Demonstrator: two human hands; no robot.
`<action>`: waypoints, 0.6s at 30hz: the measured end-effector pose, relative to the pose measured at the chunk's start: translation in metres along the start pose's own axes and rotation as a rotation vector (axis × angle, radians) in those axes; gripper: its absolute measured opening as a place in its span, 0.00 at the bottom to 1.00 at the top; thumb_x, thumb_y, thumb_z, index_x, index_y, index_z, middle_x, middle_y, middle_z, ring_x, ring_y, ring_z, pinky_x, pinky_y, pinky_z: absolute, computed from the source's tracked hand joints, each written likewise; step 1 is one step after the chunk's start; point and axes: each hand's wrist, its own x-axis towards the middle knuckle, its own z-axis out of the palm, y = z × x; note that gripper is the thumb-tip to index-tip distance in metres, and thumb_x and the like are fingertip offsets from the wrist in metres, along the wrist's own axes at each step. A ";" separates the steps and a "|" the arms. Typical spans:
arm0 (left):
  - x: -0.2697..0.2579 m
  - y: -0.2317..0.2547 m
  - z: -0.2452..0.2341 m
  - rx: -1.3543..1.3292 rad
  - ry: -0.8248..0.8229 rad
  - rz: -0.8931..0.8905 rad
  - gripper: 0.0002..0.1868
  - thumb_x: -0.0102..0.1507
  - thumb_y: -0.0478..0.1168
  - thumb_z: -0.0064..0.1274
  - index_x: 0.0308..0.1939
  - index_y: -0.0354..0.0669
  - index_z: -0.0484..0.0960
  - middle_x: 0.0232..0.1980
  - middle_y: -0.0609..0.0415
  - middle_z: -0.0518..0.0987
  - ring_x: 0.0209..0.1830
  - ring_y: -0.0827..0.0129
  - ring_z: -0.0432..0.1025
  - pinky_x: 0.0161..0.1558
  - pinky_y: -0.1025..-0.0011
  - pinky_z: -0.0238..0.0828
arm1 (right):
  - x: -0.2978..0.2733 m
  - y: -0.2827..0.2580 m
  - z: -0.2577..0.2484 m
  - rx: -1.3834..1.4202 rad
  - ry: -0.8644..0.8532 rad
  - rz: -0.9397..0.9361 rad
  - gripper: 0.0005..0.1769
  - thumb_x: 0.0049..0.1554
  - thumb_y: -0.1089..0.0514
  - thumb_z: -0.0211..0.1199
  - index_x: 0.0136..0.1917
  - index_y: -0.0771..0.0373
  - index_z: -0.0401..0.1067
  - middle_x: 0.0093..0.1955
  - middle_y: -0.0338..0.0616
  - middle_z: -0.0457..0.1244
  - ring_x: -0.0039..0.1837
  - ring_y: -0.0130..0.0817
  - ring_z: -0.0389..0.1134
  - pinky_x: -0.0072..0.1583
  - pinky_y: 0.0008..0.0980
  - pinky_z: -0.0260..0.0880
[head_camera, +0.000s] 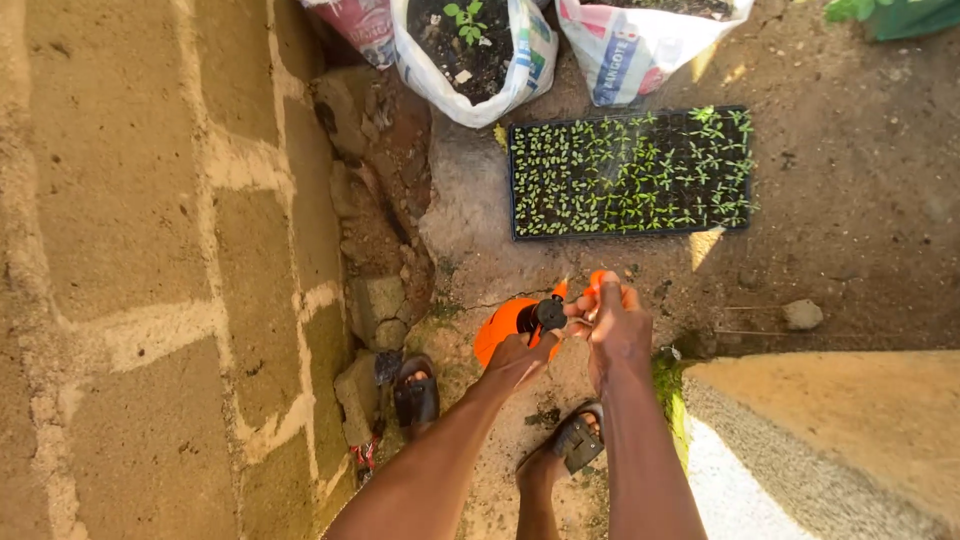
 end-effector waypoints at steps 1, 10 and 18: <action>-0.004 0.004 -0.005 -0.012 -0.023 -0.063 0.48 0.63 0.78 0.42 0.54 0.32 0.72 0.40 0.46 0.67 0.35 0.57 0.63 0.36 0.50 0.61 | 0.005 0.005 0.001 0.010 -0.013 0.027 0.16 0.67 0.48 0.50 0.51 0.64 0.67 0.36 0.43 0.62 0.38 0.34 0.69 0.38 0.35 0.69; -0.033 -0.040 -0.015 -0.024 -0.090 -0.201 0.49 0.62 0.73 0.43 0.58 0.23 0.71 0.38 0.39 0.75 0.26 0.58 0.72 0.33 0.52 0.67 | -0.005 0.051 0.014 -0.087 -0.038 0.212 0.17 0.67 0.49 0.51 0.51 0.66 0.68 0.38 0.44 0.63 0.38 0.33 0.68 0.41 0.32 0.73; -0.033 -0.050 -0.011 0.078 -0.104 -0.185 0.29 0.59 0.62 0.56 0.32 0.34 0.78 0.23 0.55 0.72 0.20 0.68 0.65 0.23 0.61 0.60 | -0.051 0.022 0.011 -0.176 -0.030 0.181 0.18 0.65 0.48 0.53 0.50 0.66 0.71 0.38 0.46 0.64 0.38 0.33 0.68 0.40 0.33 0.69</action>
